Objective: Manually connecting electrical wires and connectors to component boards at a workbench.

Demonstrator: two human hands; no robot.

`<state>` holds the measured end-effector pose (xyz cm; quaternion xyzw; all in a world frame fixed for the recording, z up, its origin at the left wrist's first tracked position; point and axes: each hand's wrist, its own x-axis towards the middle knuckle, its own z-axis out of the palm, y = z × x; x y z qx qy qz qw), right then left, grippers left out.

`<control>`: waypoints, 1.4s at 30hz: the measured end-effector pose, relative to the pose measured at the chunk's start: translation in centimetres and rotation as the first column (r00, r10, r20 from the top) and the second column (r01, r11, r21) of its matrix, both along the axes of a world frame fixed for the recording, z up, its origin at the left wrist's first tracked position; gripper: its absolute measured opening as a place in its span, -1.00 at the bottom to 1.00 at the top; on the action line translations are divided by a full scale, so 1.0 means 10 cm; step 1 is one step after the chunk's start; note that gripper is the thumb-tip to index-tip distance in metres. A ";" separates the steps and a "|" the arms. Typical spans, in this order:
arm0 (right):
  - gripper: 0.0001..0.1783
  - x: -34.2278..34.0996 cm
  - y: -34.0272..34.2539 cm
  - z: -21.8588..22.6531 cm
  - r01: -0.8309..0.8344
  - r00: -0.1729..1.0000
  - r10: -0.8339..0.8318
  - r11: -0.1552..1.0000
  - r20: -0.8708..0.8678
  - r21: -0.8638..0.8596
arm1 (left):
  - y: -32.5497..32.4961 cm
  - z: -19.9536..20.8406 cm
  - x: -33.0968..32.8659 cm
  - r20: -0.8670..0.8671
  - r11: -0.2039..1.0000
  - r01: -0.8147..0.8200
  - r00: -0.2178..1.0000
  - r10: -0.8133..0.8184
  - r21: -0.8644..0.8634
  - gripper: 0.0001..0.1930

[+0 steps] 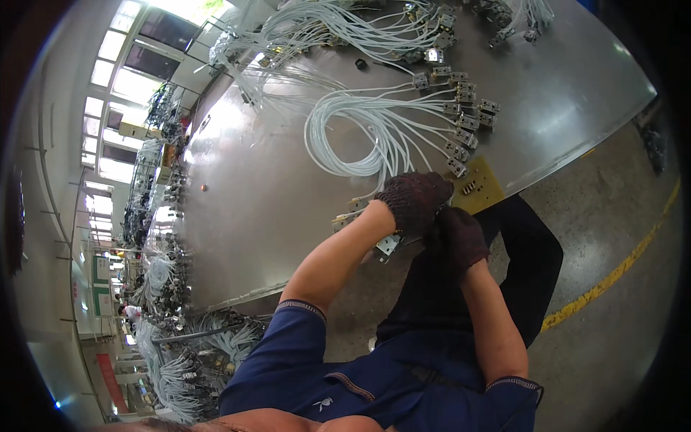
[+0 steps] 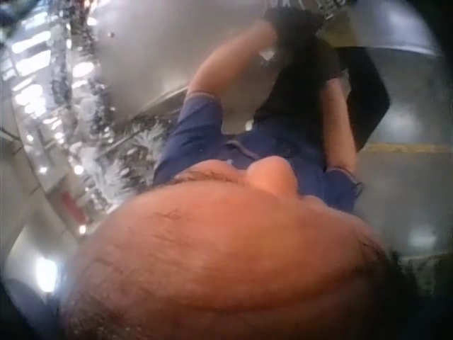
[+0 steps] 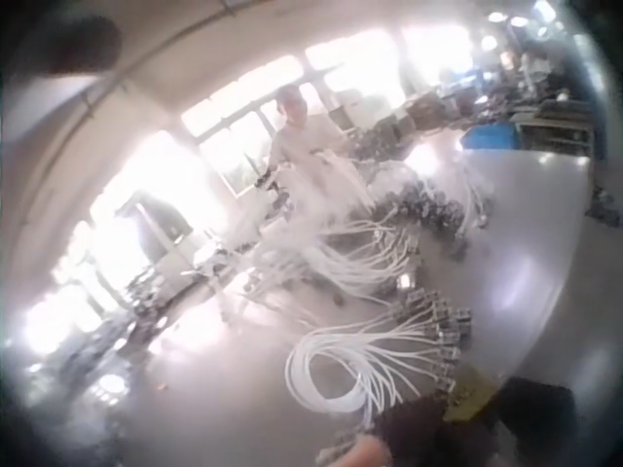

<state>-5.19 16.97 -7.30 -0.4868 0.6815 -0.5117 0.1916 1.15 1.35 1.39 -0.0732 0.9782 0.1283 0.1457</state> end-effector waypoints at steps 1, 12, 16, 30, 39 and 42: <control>-0.83 0.00 -0.02 -0.06 0.041 0.987 -0.042 0.999 -0.158 -0.009 | 0.00 0.00 0.00 -0.010 1.000 -0.002 1.000 0.002 0.001 -0.40; -0.69 0.04 0.08 -0.01 -0.093 0.994 0.092 0.995 -0.052 -0.020 | 0.00 -0.04 0.01 -0.055 1.000 -0.004 0.998 0.004 0.001 -0.67; -0.77 0.04 0.10 0.00 -0.003 0.890 -0.044 0.995 -0.454 -0.101 | -0.01 -0.08 0.02 -0.089 1.000 0.013 0.996 -0.013 0.002 -0.66; -0.90 0.18 0.01 0.21 0.257 0.905 -0.204 0.961 -0.373 0.099 | 0.04 -0.03 0.05 -0.118 0.999 0.015 0.993 -0.020 -0.041 -0.67; -0.83 0.15 0.00 0.15 0.249 0.903 -0.134 0.938 -0.409 0.242 | 0.07 0.02 0.05 -0.107 0.999 -0.033 0.994 0.033 0.005 -0.51; -0.77 0.13 0.00 0.15 0.249 0.909 -0.113 0.918 -0.401 0.308 | 0.08 0.03 0.06 -0.118 0.999 -0.030 0.992 0.031 0.009 -0.52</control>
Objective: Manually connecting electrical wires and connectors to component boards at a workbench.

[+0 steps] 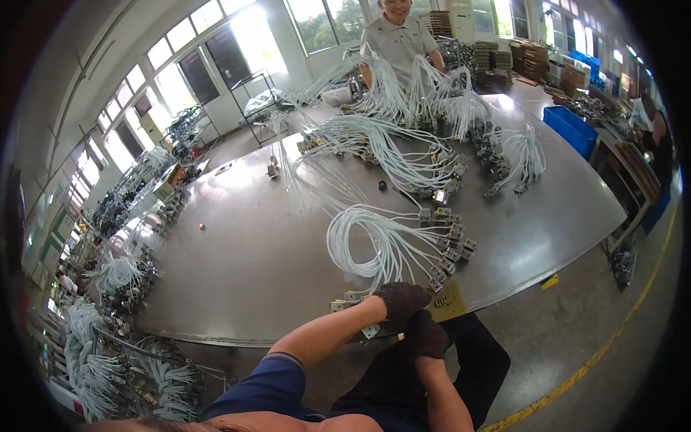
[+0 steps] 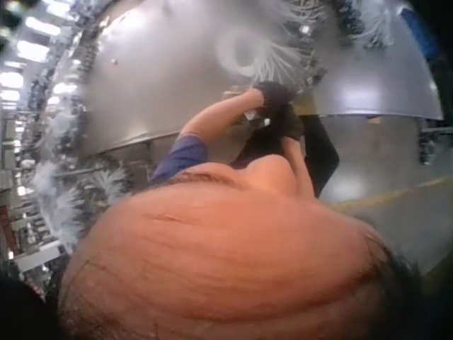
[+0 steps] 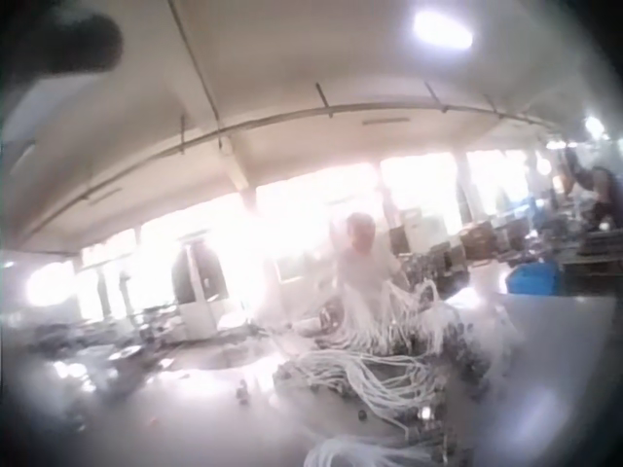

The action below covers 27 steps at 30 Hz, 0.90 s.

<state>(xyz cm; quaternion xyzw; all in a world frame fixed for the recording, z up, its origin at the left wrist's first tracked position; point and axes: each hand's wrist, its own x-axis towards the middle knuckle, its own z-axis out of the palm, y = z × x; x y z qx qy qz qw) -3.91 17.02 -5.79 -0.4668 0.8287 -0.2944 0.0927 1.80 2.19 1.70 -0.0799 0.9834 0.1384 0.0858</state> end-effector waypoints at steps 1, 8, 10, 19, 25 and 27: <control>-0.77 -0.01 0.01 0.00 -0.003 1.000 0.003 1.000 -0.010 -0.019 | 0.00 0.00 0.00 0.013 1.000 0.001 1.000 -0.001 -0.005 -0.53; -0.79 -0.05 0.18 -0.06 0.014 0.986 -0.001 0.997 0.168 -0.079 | -0.02 -0.03 0.02 0.005 1.000 -0.004 1.000 0.004 0.017 -0.61; -0.81 -0.08 0.27 -0.18 0.012 0.984 0.003 0.996 0.175 -0.086 | -0.03 -0.04 0.03 -0.016 1.000 -0.001 1.000 0.002 0.024 -0.63; -0.69 -0.54 1.04 -2.16 0.364 0.925 -0.372 0.926 0.072 0.103 | -0.05 -0.08 0.04 -0.006 1.000 0.015 1.000 -0.015 0.007 -0.60; -0.74 -0.71 1.31 -2.87 0.453 0.572 -0.423 0.877 0.703 0.159 | -0.01 0.01 0.05 -0.018 1.000 -0.011 1.000 0.012 0.026 -0.67; -0.78 -0.67 1.31 -2.83 0.454 0.531 -0.385 0.881 0.755 0.130 | -0.02 0.01 0.04 0.009 0.999 -0.013 1.000 0.013 0.036 -0.68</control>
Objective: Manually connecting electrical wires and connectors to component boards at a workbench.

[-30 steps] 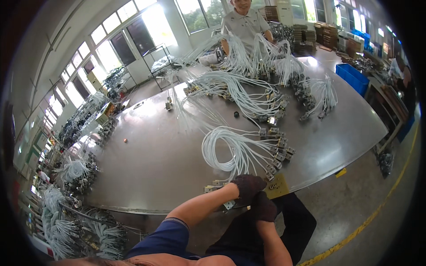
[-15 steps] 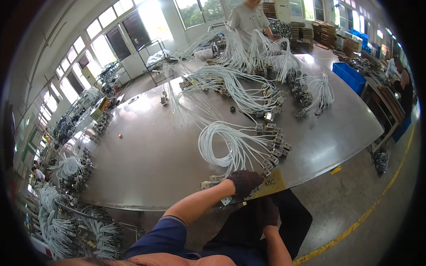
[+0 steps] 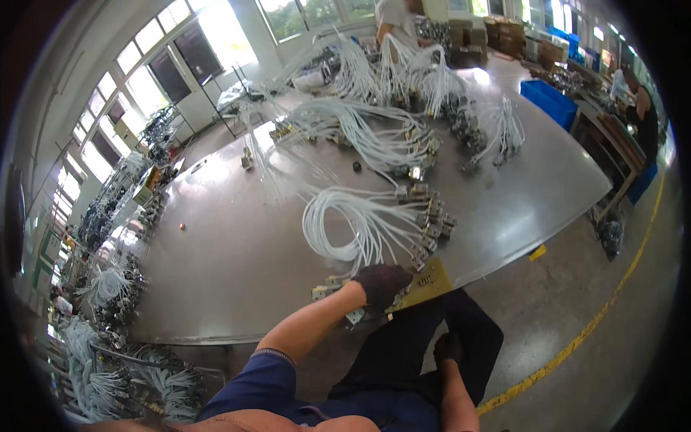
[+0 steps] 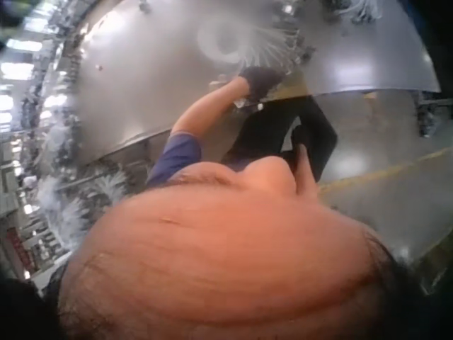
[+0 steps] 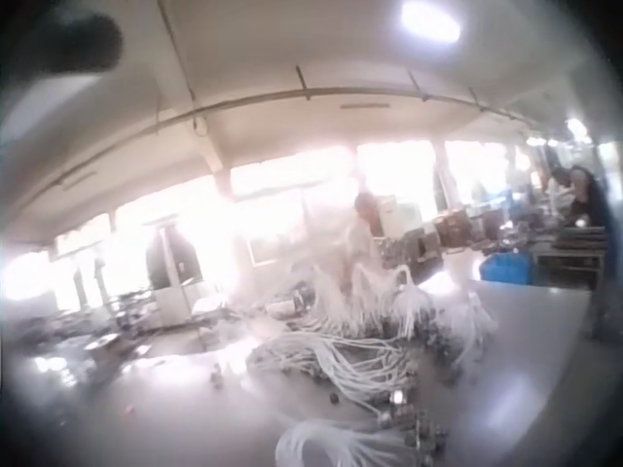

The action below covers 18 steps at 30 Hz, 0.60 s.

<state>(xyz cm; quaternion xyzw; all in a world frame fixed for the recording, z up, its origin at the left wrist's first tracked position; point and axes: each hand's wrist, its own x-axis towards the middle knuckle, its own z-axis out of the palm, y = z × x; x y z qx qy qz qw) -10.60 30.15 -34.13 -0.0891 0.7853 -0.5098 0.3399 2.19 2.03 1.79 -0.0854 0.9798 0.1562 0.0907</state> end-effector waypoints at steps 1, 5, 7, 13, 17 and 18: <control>-0.79 0.03 0.01 0.03 -0.001 1.000 0.001 1.000 0.022 -0.022 | -0.01 -0.01 0.00 -0.036 1.000 0.018 0.999 -0.018 -0.011 -0.67; -0.84 0.04 0.05 0.13 -0.008 0.989 0.022 0.995 0.143 -0.099 | -0.07 -0.10 0.01 0.032 1.000 -0.003 0.999 0.004 -0.026 -0.58; -0.85 0.03 0.03 0.14 -0.004 0.985 0.020 0.995 0.171 -0.096 | -0.07 -0.13 0.03 0.040 0.999 -0.041 0.998 0.042 -0.022 -0.59; -0.83 0.08 0.01 0.26 0.046 0.998 -0.048 0.998 0.048 0.030 | -0.08 -0.04 0.07 -0.006 0.998 -0.056 0.998 0.056 -0.020 -0.64; -0.80 0.06 0.01 0.33 0.113 0.992 -0.110 0.993 0.063 -0.046 | -0.12 0.06 0.11 -0.089 0.946 -0.156 0.978 0.188 0.285 -0.71; -0.78 0.04 0.01 0.35 0.092 0.996 -0.092 0.994 0.001 0.061 | -0.10 0.07 0.12 -0.158 0.893 -0.221 0.940 0.302 0.392 -0.72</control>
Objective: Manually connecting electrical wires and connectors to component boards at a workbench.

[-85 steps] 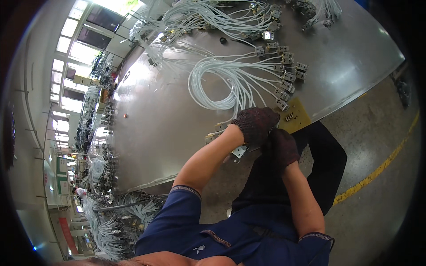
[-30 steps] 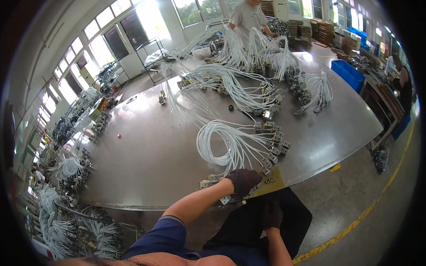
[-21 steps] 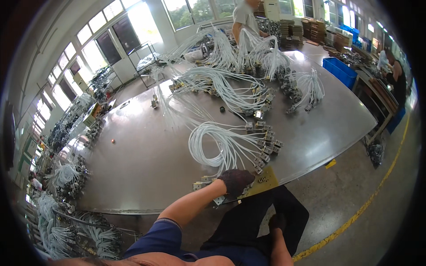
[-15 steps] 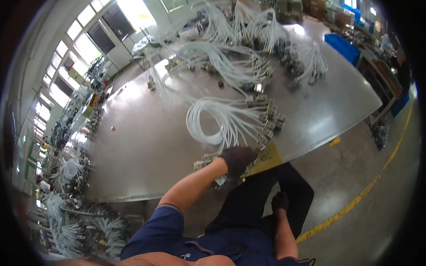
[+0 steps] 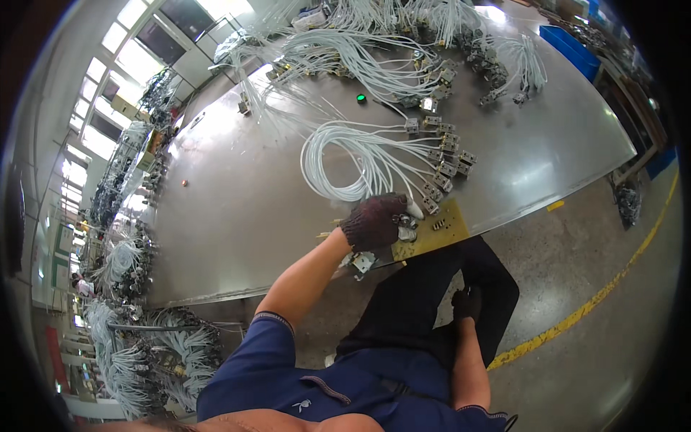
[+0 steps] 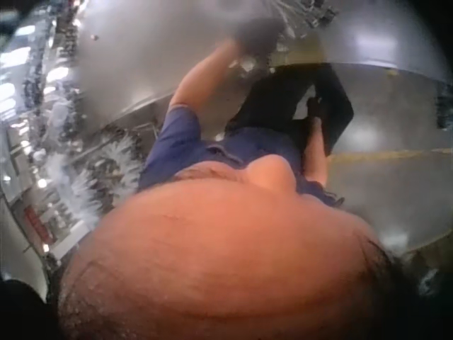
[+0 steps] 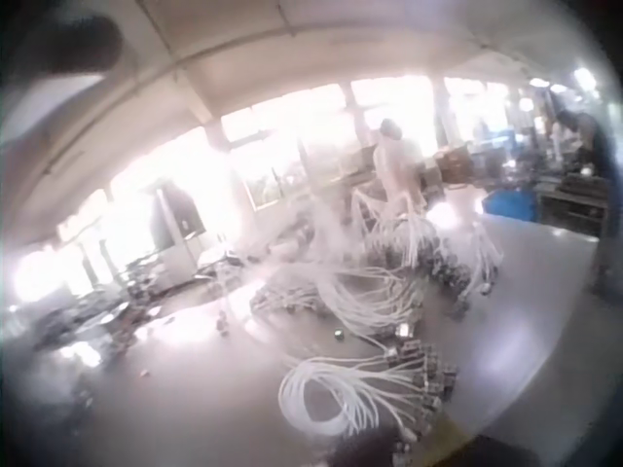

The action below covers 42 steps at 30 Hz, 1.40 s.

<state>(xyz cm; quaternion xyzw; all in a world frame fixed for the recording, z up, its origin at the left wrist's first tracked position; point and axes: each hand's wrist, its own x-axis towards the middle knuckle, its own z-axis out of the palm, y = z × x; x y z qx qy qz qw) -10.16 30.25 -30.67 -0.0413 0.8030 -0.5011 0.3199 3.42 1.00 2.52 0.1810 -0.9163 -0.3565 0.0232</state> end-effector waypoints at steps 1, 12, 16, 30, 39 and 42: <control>-0.78 0.00 0.00 0.01 -0.017 1.000 0.017 0.999 -0.001 -0.051 | 0.01 0.01 0.01 -0.092 0.989 -0.103 0.989 0.113 0.103 -0.73; -0.87 0.00 -0.03 0.24 0.151 0.988 -0.150 0.986 0.029 -0.073 | 0.12 -0.17 -0.22 -0.174 0.877 -0.196 0.939 0.297 0.439 -0.63; -0.87 0.01 -0.02 0.21 0.178 0.984 -0.174 0.979 0.042 -0.103 | 0.08 -0.20 -0.31 -0.325 0.358 0.147 0.796 0.510 0.922 -0.64; -0.68 -0.12 -0.42 1.74 -0.077 0.962 -0.100 0.795 -0.255 -0.601 | 0.24 -0.29 -0.26 -0.256 0.915 -0.244 0.908 0.332 0.322 -0.54; -0.61 -0.20 -1.16 2.93 -0.160 0.904 0.370 0.757 0.214 -0.634 | 0.23 -0.19 -0.32 -0.319 0.799 -0.162 0.856 0.406 0.580 -0.51; -0.56 -0.35 -1.52 2.89 -0.307 0.917 0.376 0.881 0.137 -0.359 | 0.25 -0.16 -0.29 -0.263 0.859 -0.214 0.893 0.364 0.464 -0.53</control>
